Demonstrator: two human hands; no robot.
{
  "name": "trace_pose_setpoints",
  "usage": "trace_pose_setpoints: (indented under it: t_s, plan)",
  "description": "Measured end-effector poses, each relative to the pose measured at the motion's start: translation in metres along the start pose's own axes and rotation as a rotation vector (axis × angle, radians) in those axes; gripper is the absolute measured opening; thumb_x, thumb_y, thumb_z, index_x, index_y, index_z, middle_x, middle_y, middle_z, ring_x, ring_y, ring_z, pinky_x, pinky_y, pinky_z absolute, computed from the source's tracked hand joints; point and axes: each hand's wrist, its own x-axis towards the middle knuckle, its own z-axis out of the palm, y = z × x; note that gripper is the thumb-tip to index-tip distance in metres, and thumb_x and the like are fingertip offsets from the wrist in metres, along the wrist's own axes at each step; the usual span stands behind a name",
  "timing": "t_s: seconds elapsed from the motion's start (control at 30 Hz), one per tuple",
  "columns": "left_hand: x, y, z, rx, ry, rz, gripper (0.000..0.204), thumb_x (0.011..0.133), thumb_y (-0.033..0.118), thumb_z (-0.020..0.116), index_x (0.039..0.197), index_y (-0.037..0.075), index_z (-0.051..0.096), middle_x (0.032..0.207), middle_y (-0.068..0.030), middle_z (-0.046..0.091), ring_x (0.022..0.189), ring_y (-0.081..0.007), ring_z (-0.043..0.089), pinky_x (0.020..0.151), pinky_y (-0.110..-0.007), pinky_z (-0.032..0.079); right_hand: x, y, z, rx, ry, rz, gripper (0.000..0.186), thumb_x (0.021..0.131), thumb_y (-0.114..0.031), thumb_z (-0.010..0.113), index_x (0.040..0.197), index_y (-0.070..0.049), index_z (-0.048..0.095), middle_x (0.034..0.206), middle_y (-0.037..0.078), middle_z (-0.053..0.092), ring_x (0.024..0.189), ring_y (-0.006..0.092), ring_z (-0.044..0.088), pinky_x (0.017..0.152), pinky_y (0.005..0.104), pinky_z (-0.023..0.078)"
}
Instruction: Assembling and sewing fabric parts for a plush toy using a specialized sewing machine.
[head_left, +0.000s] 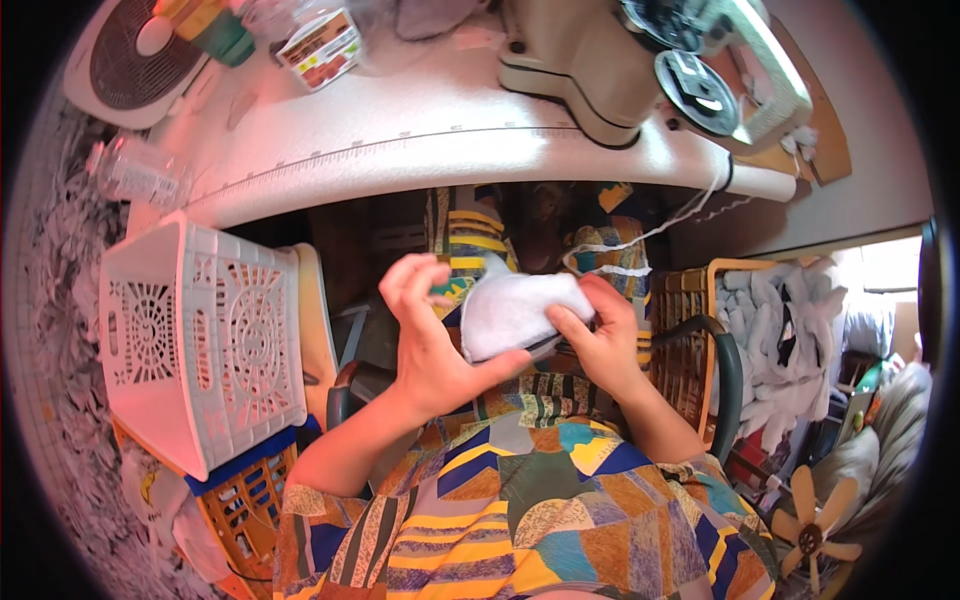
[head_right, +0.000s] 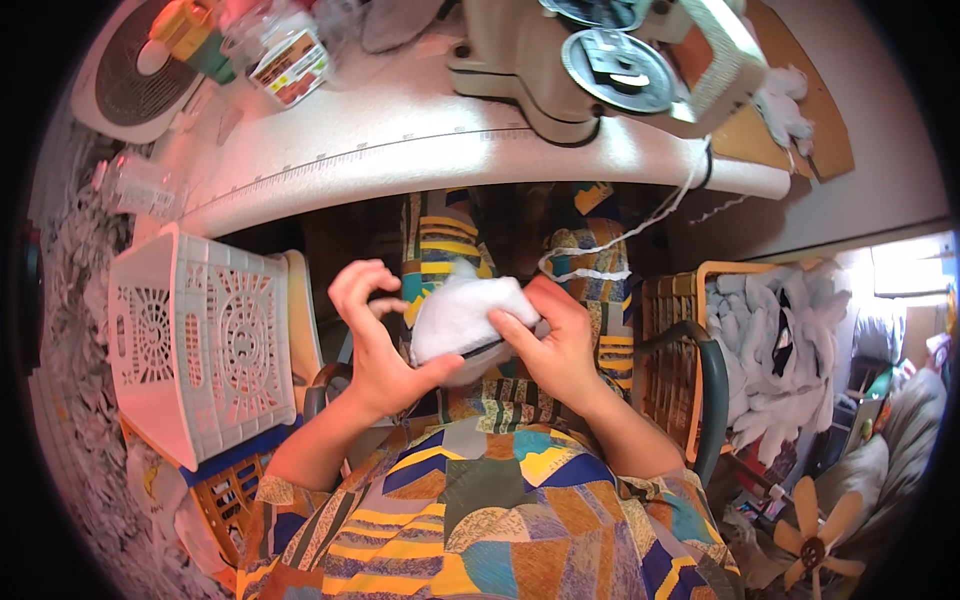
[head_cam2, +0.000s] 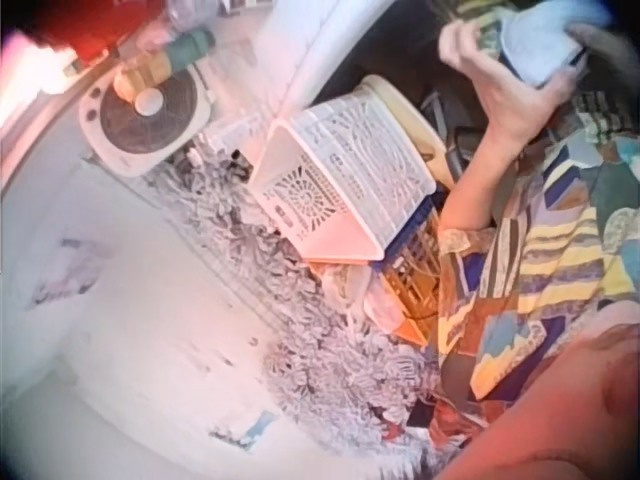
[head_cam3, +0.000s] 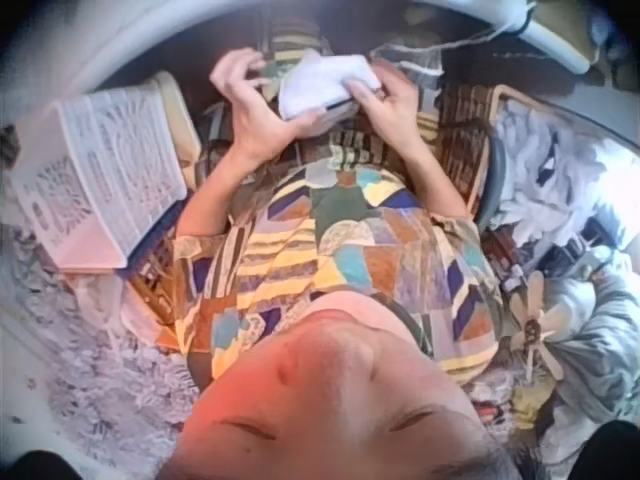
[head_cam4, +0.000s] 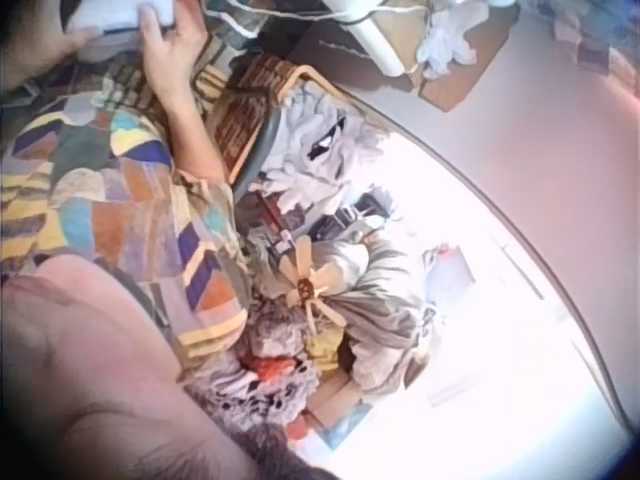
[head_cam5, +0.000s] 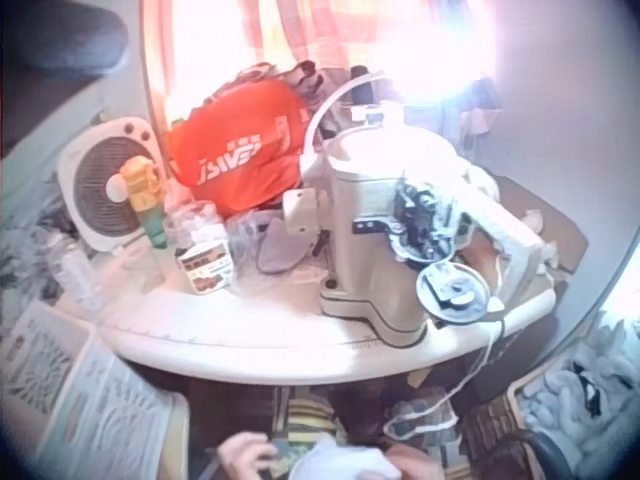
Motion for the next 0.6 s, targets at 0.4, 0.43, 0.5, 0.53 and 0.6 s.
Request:
trace_pose_setpoints:
  t_s: [0.4,0.43,0.5,0.53,0.6]
  plan:
    - [-0.002,-0.003,0.01,-0.294,-0.029,-0.24,0.007,0.082,0.004,0.065,0.086,0.0,0.061,0.092,-0.0092,0.051,0.086,-0.0199,0.054,0.075,-0.03,0.044,0.006,-0.015,0.003,-0.189,0.016,-0.092,0.039,0.077,-0.03,0.075,0.1,-0.001,0.062,0.087,0.011,0.055,0.074,0.023,0.057,0.064,0.0324,0.046]
    - [-0.002,-0.001,0.011,-0.268,0.014,-0.221,0.007,0.082,0.004,0.066,0.087,0.001,0.061,0.092,-0.0091,0.051,0.086,-0.0199,0.054,0.075,-0.03,0.045,0.007,-0.017,0.001,-0.28,-0.018,-0.133,0.057,0.071,-0.033,0.078,0.115,-0.003,0.057,0.1,0.014,0.055,0.086,0.0299,0.057,0.075,0.0378,0.048]
    - [-0.003,0.002,0.014,-0.204,0.087,-0.103,0.009,0.081,0.003,0.067,0.089,0.002,0.063,0.094,-0.0084,0.05,0.086,-0.0186,0.054,0.073,-0.029,0.045,0.008,-0.036,0.001,-0.435,0.081,-0.25,0.065,0.069,-0.03,0.078,0.123,-0.004,0.054,0.109,0.017,0.053,0.096,0.0337,0.055,0.083,0.042,0.045]
    - [-0.003,0.011,0.013,-0.162,0.068,-0.092,0.011,0.081,0.002,0.069,0.091,0.002,0.064,0.097,-0.0078,0.049,0.086,-0.0169,0.054,0.071,-0.027,0.045,0.009,-0.043,0.001,-0.477,0.116,-0.274,0.066,0.069,-0.029,0.079,0.125,-0.005,0.054,0.111,0.017,0.053,0.097,0.0342,0.054,0.085,0.0428,0.044]
    - [-0.004,0.02,0.016,-0.148,0.045,-0.026,0.012,0.081,0.003,0.07,0.092,0.002,0.065,0.099,-0.0075,0.048,0.085,-0.0154,0.054,0.069,-0.026,0.046,0.011,-0.045,0.002,-0.443,0.056,-0.262,0.055,0.071,-0.019,0.076,0.12,-0.006,0.057,0.108,0.015,0.055,0.097,0.0338,0.055,0.084,0.0421,0.045]
